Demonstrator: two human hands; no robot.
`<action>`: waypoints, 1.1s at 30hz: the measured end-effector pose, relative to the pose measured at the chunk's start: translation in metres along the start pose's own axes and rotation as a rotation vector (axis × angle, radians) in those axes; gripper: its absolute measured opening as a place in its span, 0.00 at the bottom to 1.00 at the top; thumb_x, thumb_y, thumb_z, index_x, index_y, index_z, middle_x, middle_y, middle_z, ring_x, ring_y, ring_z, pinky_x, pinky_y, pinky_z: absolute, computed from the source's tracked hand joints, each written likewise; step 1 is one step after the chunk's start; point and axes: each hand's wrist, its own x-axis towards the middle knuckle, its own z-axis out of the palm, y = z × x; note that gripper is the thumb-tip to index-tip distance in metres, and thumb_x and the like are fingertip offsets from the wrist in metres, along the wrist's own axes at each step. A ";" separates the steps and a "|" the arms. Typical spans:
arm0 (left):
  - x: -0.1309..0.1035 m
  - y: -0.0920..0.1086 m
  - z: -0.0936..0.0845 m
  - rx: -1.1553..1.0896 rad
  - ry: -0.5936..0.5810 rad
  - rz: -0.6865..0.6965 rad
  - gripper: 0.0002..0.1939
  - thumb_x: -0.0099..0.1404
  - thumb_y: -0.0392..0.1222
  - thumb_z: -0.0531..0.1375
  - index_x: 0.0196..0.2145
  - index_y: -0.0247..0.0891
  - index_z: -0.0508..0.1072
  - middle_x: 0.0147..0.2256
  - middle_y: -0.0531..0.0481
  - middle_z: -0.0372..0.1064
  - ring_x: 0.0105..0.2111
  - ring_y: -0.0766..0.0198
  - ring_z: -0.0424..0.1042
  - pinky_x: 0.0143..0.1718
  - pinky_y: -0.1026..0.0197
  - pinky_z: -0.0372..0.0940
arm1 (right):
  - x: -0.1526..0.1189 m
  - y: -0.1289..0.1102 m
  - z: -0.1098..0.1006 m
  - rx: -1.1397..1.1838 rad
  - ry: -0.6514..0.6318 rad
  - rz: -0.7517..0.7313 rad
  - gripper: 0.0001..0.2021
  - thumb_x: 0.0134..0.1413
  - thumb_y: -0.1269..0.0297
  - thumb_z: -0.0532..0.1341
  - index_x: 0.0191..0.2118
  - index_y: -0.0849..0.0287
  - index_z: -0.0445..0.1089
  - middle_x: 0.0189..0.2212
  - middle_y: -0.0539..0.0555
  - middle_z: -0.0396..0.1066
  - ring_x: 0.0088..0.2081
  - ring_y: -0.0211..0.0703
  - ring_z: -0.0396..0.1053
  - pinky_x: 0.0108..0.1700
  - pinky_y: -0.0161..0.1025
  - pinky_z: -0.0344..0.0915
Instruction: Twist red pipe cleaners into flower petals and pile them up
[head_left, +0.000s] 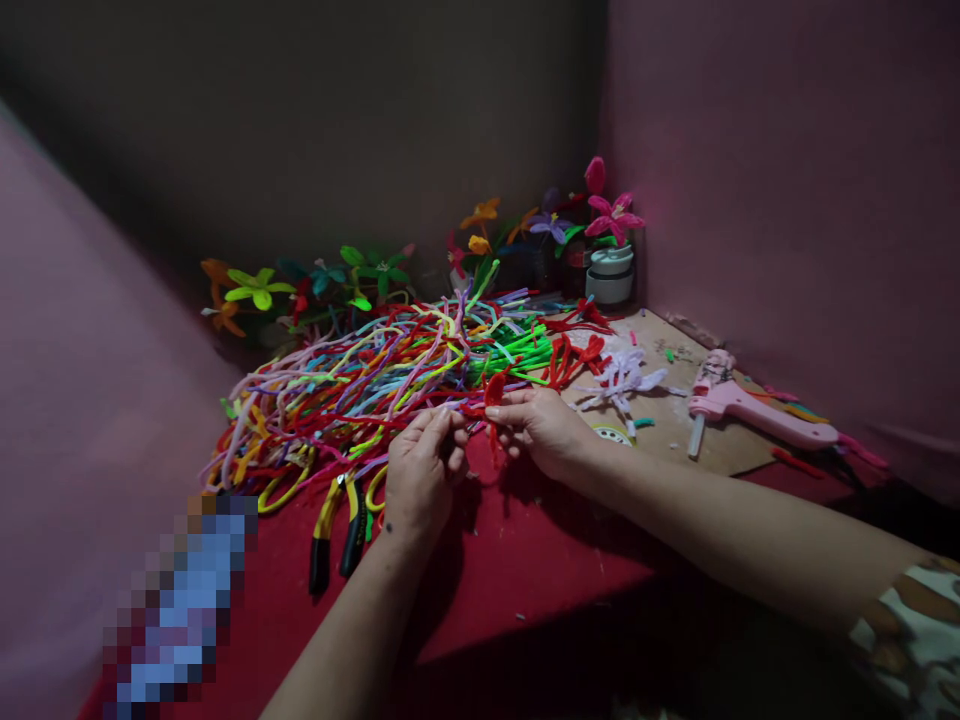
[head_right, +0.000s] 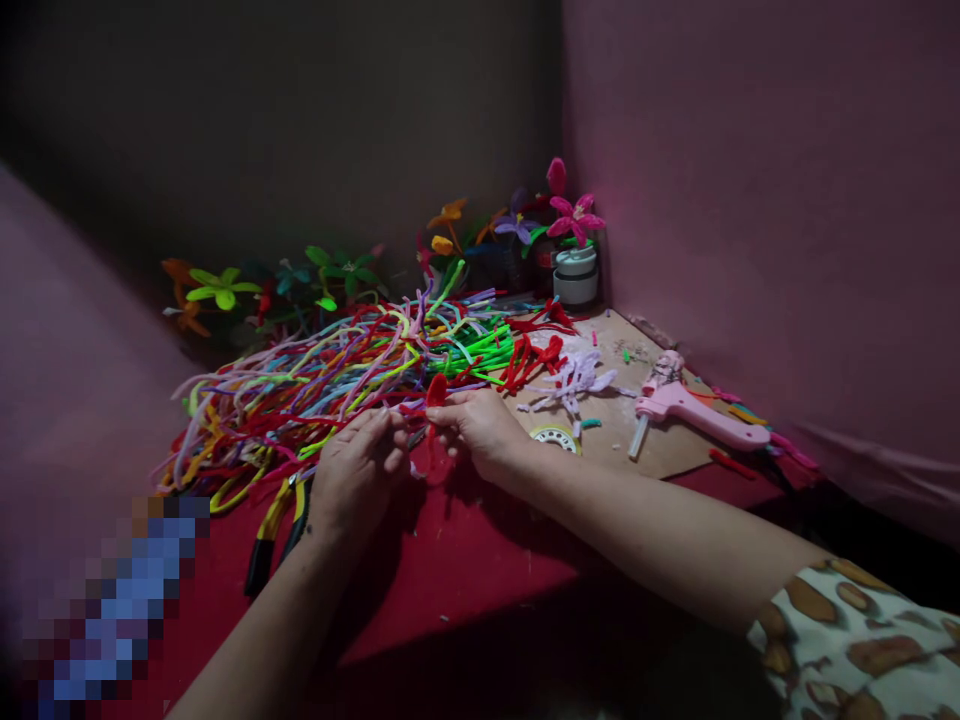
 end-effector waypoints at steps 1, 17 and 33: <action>0.000 0.000 -0.001 0.005 -0.014 -0.026 0.11 0.54 0.47 0.59 0.27 0.35 0.68 0.19 0.56 0.63 0.13 0.77 0.55 0.13 0.72 0.49 | 0.000 0.000 -0.001 0.016 -0.004 -0.015 0.06 0.38 0.69 0.63 0.23 0.65 0.64 0.16 0.47 0.62 0.15 0.28 0.54 0.16 0.30 0.48; -0.005 0.000 0.003 0.261 -0.289 -0.179 0.10 0.56 0.46 0.58 0.28 0.35 0.65 0.11 0.62 0.52 0.09 0.77 0.44 0.09 0.72 0.42 | 0.001 0.003 0.003 0.072 0.036 -0.062 0.08 0.36 0.68 0.63 0.19 0.64 0.62 0.14 0.47 0.60 0.15 0.28 0.53 0.17 0.30 0.45; -0.012 0.025 -0.061 1.345 -0.174 0.180 0.10 0.60 0.45 0.51 0.31 0.38 0.68 0.28 0.52 0.68 0.28 0.66 0.66 0.31 0.64 0.59 | 0.013 -0.005 -0.014 -0.007 0.105 -0.144 0.09 0.39 0.69 0.62 0.20 0.61 0.58 0.14 0.44 0.55 0.14 0.29 0.51 0.16 0.32 0.46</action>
